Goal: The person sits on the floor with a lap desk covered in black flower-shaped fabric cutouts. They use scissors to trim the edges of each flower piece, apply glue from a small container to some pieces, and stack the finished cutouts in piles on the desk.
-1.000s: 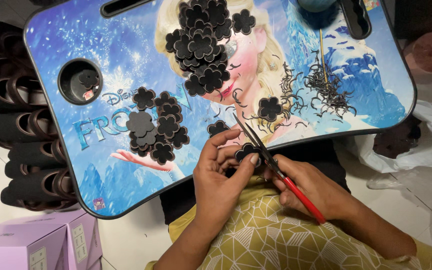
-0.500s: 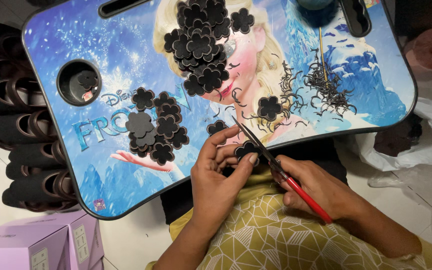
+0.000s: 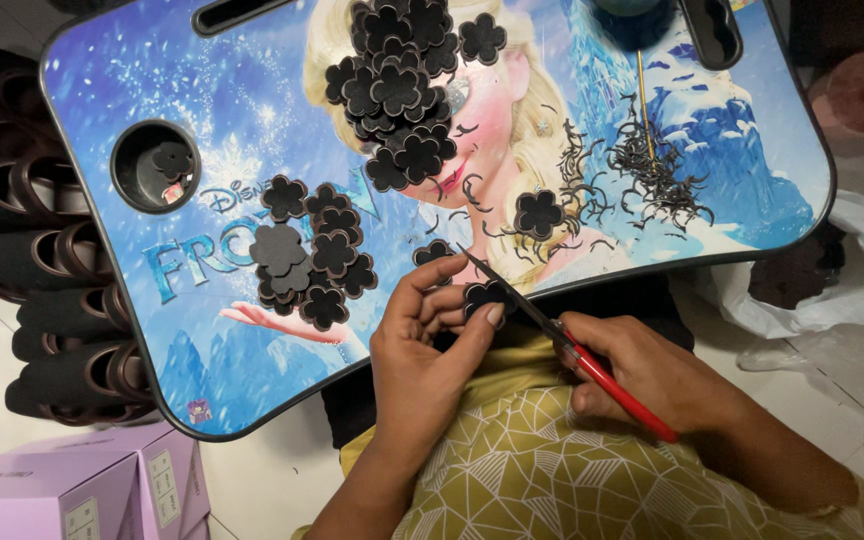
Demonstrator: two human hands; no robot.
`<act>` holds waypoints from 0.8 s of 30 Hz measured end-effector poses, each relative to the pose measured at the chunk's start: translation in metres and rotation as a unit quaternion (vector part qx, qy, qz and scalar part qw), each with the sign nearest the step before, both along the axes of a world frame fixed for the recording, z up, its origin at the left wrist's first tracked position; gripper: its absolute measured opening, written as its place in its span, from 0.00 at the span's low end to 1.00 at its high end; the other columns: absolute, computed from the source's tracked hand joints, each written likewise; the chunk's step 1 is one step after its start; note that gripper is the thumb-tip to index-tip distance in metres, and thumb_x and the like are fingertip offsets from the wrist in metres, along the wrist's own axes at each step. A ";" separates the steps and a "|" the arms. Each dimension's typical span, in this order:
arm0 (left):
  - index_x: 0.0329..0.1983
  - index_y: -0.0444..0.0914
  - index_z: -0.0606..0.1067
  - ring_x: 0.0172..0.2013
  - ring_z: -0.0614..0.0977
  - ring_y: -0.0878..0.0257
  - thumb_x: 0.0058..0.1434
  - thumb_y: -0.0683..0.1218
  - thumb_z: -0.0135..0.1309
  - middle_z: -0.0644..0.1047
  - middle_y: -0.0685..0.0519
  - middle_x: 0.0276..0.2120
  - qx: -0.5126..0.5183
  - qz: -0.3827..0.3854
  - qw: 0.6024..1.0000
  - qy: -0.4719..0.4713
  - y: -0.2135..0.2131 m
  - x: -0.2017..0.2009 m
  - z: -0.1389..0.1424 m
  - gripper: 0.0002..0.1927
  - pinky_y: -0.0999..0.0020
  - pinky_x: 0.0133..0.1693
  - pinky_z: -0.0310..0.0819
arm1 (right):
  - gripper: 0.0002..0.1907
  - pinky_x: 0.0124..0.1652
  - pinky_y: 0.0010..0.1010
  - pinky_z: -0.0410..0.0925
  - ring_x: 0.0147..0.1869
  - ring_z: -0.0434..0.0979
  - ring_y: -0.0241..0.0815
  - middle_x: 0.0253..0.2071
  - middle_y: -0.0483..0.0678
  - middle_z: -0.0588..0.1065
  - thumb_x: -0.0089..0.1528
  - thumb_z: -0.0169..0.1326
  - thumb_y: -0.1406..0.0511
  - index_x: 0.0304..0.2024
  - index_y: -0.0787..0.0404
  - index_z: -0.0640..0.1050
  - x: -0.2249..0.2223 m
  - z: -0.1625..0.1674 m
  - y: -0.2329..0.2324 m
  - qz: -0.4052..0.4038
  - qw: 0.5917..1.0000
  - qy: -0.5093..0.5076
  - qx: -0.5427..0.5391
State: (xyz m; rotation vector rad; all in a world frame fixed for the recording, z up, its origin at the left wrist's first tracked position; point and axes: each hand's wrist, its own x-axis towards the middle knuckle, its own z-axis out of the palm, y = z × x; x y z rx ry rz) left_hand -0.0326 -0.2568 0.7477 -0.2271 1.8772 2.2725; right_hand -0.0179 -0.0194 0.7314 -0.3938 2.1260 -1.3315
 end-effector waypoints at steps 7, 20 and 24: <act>0.59 0.30 0.72 0.37 0.78 0.73 0.60 0.34 0.63 0.78 0.54 0.37 -0.009 0.013 1.000 0.021 -0.001 0.000 -0.006 0.24 0.78 0.41 0.74 | 0.40 0.24 0.35 0.64 0.23 0.66 0.41 0.20 0.46 0.67 0.51 0.55 0.32 0.32 0.62 0.71 -0.001 -0.001 0.003 -0.002 1.000 -0.013 0.006; 0.57 0.31 0.72 0.36 0.79 0.72 0.59 0.34 0.63 0.81 0.52 0.38 -0.024 0.021 0.999 0.002 -0.006 -0.001 -0.010 0.23 0.78 0.39 0.73 | 0.37 0.22 0.35 0.61 0.22 0.62 0.40 0.17 0.47 0.64 0.47 0.60 0.35 0.30 0.61 0.71 0.003 -0.006 0.002 -0.010 0.999 -0.035 0.035; 0.59 0.32 0.70 0.36 0.79 0.72 0.58 0.33 0.62 0.78 0.53 0.38 0.021 0.016 1.000 -0.008 -0.004 0.000 -0.012 0.25 0.79 0.39 0.74 | 0.35 0.25 0.32 0.62 0.25 0.64 0.38 0.21 0.44 0.66 0.52 0.57 0.36 0.32 0.61 0.71 0.004 -0.003 -0.006 -0.017 0.999 -0.046 -0.010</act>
